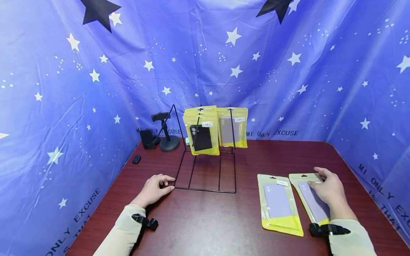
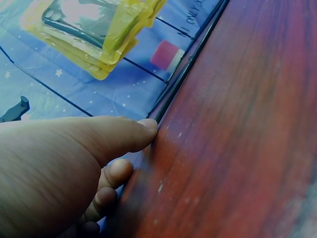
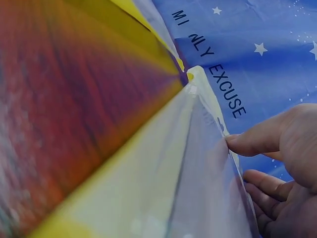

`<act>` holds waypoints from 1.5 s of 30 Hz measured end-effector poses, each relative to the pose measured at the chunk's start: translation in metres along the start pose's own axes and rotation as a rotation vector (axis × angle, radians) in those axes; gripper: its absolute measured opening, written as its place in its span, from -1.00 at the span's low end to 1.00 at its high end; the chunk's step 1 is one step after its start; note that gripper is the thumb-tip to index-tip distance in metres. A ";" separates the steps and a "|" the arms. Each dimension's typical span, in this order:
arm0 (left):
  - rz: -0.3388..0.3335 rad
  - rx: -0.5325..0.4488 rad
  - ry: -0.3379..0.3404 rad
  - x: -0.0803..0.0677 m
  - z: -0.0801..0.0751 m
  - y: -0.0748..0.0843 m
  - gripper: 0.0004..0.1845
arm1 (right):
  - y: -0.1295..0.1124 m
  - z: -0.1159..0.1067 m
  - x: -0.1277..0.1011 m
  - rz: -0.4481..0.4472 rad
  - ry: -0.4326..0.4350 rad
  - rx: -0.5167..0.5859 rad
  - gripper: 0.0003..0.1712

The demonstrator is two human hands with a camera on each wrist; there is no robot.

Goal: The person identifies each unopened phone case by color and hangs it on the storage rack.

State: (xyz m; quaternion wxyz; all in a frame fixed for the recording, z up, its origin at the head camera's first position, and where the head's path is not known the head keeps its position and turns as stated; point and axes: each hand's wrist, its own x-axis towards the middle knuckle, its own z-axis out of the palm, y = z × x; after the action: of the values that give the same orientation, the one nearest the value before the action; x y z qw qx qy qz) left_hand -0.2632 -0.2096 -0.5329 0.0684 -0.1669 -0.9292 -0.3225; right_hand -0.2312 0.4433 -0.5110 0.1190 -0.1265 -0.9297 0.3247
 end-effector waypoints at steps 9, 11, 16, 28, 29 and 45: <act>0.001 0.011 -0.003 0.001 0.000 0.000 -0.71 | 0.001 -0.001 0.000 0.055 -0.026 -0.003 -0.17; 0.000 0.012 -0.002 0.001 0.000 0.000 -0.71 | 0.002 -0.002 0.000 0.063 -0.028 0.000 -0.17; -0.001 0.014 0.001 0.000 0.001 0.000 -0.71 | 0.003 -0.002 -0.001 0.066 -0.026 0.018 -0.23; 0.002 0.014 -0.001 0.001 0.001 -0.001 -0.71 | 0.004 -0.005 -0.004 0.028 0.050 -0.005 -0.48; 0.002 0.013 -0.002 0.001 0.001 -0.001 -0.71 | 0.005 -0.005 -0.004 0.023 0.061 -0.003 -0.50; 0.012 0.005 0.009 0.000 0.000 0.000 -0.71 | 0.020 -0.017 -0.001 0.103 0.055 0.004 -0.62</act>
State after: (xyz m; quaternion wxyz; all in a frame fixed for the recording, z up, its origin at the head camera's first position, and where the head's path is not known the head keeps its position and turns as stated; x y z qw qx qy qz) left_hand -0.2635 -0.2094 -0.5327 0.0748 -0.1710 -0.9286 -0.3206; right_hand -0.2217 0.4678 -0.5109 0.1280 -0.1829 -0.9176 0.3288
